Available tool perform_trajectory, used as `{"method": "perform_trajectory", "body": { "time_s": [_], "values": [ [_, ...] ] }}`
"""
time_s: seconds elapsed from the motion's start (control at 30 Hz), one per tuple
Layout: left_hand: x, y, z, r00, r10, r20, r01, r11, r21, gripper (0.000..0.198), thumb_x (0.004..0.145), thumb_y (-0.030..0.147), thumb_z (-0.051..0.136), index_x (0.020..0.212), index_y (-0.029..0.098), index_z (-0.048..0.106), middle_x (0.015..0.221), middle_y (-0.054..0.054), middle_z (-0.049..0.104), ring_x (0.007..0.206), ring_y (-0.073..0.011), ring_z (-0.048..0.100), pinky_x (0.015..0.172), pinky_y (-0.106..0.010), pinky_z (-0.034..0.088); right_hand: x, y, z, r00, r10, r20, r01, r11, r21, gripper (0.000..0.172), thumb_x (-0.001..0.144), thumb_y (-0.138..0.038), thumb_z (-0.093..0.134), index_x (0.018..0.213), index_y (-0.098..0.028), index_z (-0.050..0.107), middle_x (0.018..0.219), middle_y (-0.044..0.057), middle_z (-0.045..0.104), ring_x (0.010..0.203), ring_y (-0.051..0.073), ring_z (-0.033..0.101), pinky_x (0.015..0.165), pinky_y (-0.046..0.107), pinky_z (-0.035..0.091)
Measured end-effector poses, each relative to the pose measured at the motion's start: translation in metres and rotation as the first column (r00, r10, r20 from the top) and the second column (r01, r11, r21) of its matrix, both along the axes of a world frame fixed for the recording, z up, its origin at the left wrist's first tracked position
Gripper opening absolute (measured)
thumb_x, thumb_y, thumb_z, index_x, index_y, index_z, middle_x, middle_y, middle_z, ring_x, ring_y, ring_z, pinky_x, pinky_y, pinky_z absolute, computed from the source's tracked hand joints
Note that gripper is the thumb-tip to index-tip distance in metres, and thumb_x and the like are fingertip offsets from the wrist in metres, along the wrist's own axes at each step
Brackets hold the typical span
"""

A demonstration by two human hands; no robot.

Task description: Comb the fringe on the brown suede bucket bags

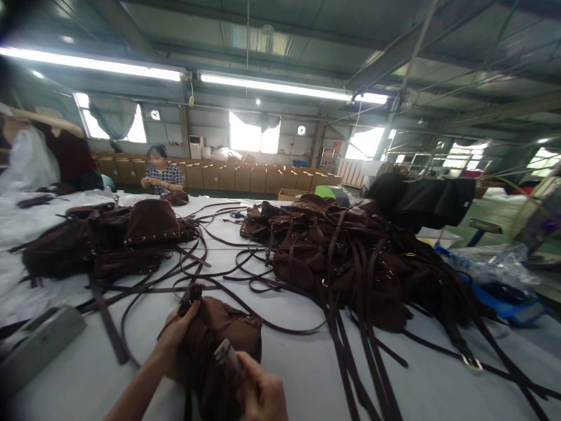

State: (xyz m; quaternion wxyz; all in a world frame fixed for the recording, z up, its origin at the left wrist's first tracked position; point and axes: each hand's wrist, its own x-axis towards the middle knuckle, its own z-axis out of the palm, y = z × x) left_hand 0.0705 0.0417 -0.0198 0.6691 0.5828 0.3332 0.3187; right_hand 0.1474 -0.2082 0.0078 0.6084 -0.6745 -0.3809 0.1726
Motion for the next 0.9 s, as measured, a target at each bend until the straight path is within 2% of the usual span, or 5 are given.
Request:
{"method": "perform_trajectory", "body": {
  "time_s": [0.2, 0.33, 0.43, 0.57, 0.9],
  "values": [
    [-0.038, -0.025, 0.0, 0.953, 0.141, -0.268, 0.073, 0.752, 0.655, 0.09, 0.07, 0.041, 0.069, 0.147, 0.017, 0.029, 0.149, -0.015, 0.039, 0.139, -0.0334, 0.032, 0.111, -0.051, 0.031, 0.014, 0.017, 0.008, 0.98, 0.005, -0.199, -0.006, 1.0, -0.006, 0.06, 0.083, -0.064, 0.057, 0.113, -0.014, 0.07, 0.091, 0.011, 0.075, 0.088, 0.029, 0.069, 0.078, 0.037, 0.057],
    [-0.036, -0.073, -0.007, 0.933, -0.009, -0.359, 0.31, 0.524, 0.793, 0.106, 0.058, 0.032, 0.078, 0.15, 0.021, 0.027, 0.156, -0.015, 0.026, 0.142, -0.041, 0.02, 0.111, -0.062, 0.023, 0.003, 0.022, 0.011, 0.981, 0.062, 0.182, -0.046, 0.995, -0.09, 0.039, 0.097, -0.038, 0.04, 0.12, -0.017, 0.065, 0.102, 0.011, 0.074, 0.092, 0.023, 0.07, 0.079, 0.028, 0.055],
    [-0.022, -0.087, -0.02, 0.928, 0.067, -0.366, 0.28, 0.523, 0.805, 0.058, 0.072, 0.032, 0.066, 0.129, 0.024, 0.057, 0.149, -0.012, 0.041, 0.139, -0.0406, 0.026, 0.108, -0.068, 0.022, -0.003, 0.017, 0.016, 0.588, 0.01, 0.809, 0.063, 0.996, -0.058, 0.041, 0.097, -0.018, 0.03, 0.119, -0.012, 0.064, 0.071, 0.009, 0.07, 0.058, 0.019, 0.065, 0.052, 0.026, 0.047],
    [-0.017, -0.089, -0.019, 0.93, -0.019, -0.366, 0.313, 0.56, 0.767, 0.022, 0.085, 0.027, 0.05, 0.094, 0.026, 0.07, 0.132, -0.005, 0.059, 0.132, -0.0339, 0.037, 0.106, -0.063, 0.028, 0.0, 0.002, 0.02, 0.076, -0.023, 0.997, 0.064, 0.998, 0.018, 0.034, 0.093, -0.005, 0.037, 0.114, -0.009, 0.064, 0.055, 0.001, 0.058, 0.042, 0.014, 0.05, 0.043, 0.029, 0.03],
    [-0.018, -0.093, -0.021, 0.962, 0.121, -0.247, 0.157, 0.496, 0.854, 0.034, 0.081, 0.015, 0.052, 0.111, 0.022, 0.066, 0.129, -0.008, 0.062, 0.108, -0.0297, 0.054, 0.095, -0.052, 0.043, 0.027, -0.026, 0.026, 0.347, -0.252, 0.903, 0.241, 0.955, 0.174, 0.059, 0.093, -0.007, 0.043, 0.149, -0.023, 0.029, 0.081, 0.007, 0.073, 0.061, 0.019, 0.064, 0.061, 0.032, 0.048]
  ]
}}
